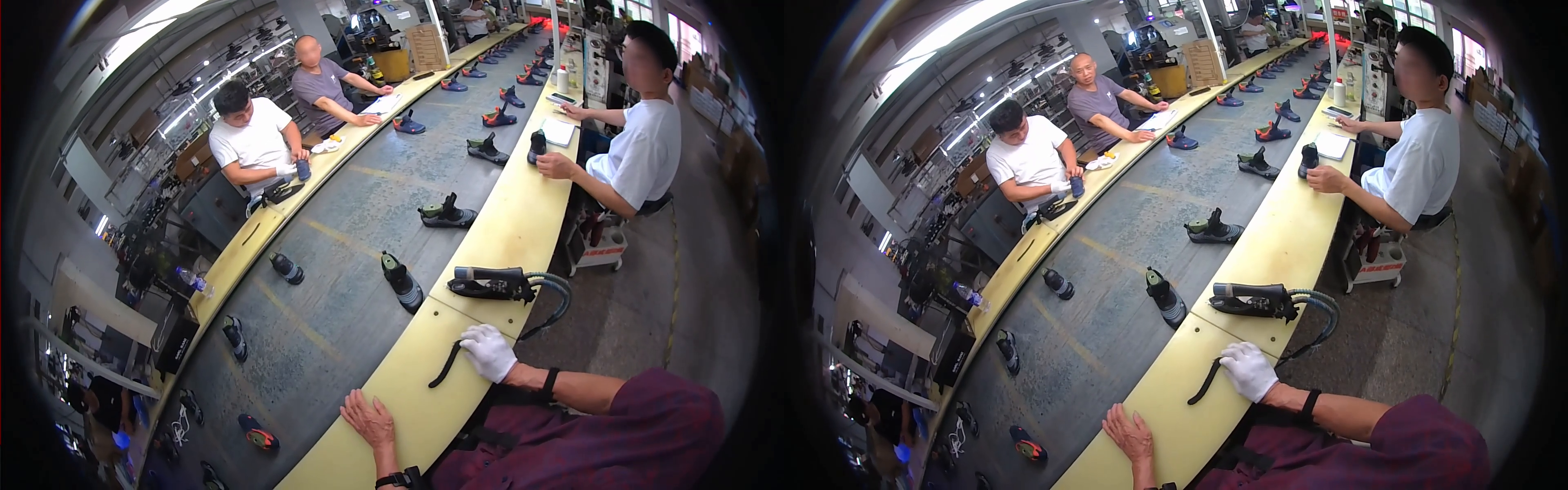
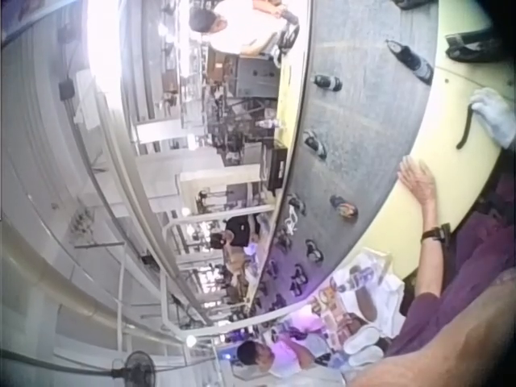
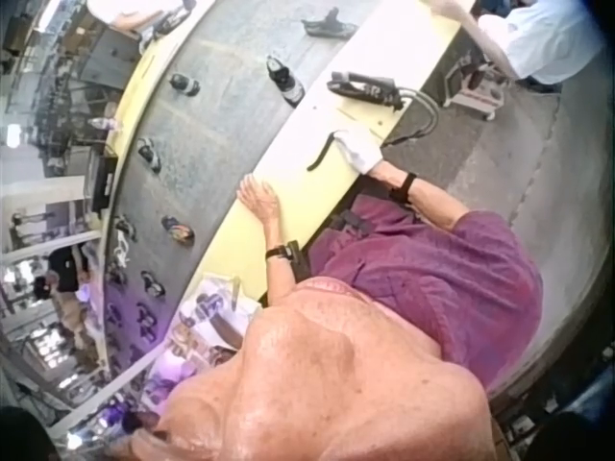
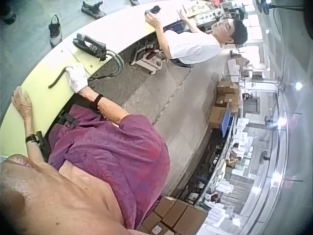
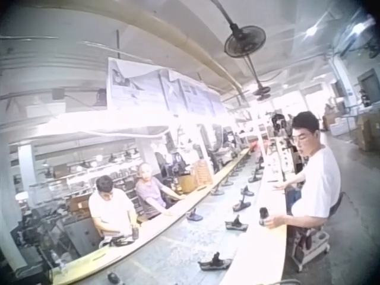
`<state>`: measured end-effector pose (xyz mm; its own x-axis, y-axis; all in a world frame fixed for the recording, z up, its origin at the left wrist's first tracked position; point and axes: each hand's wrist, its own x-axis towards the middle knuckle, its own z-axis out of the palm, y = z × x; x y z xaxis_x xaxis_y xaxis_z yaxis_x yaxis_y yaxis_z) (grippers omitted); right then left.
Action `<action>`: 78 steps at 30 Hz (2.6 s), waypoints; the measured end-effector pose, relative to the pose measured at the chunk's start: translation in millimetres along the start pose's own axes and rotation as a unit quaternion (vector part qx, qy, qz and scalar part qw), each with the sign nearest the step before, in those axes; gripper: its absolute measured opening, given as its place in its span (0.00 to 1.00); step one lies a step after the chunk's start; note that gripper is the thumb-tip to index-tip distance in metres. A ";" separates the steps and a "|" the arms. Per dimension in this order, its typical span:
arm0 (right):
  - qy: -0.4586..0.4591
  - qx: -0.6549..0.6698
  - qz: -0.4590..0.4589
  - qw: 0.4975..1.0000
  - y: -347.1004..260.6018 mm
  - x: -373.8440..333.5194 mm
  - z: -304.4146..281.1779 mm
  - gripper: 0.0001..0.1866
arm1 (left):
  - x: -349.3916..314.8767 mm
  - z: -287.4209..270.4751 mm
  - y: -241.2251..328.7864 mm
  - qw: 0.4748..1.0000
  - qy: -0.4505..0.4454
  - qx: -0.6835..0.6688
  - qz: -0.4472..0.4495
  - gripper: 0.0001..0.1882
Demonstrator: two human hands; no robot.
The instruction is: Applying heat to shoe components on a last using a specialized tool on an assembly line.
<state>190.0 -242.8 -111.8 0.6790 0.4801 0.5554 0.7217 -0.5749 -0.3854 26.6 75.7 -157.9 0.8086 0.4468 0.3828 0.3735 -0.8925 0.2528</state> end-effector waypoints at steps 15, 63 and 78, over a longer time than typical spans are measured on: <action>0.007 0.006 -0.003 1.000 -1.2 -0.8 -1.5 0.12 | -1.6 1.1 0.0 1.000 -0.005 0.004 -0.004 0.28; 0.004 -0.003 0.014 1.000 9.3 -11.7 14.8 0.12 | -3.7 13.5 -12.9 1.000 0.003 0.017 0.017 0.26; 0.007 0.001 0.014 1.000 8.9 -10.0 13.1 0.12 | -3.8 17.4 -12.2 1.000 0.003 0.026 0.015 0.26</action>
<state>191.3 -244.1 -130.4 0.6972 0.4549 0.5541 0.7027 -0.5867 -0.4025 26.9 83.9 -177.9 0.8173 0.4194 0.3951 0.3719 -0.9077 0.1943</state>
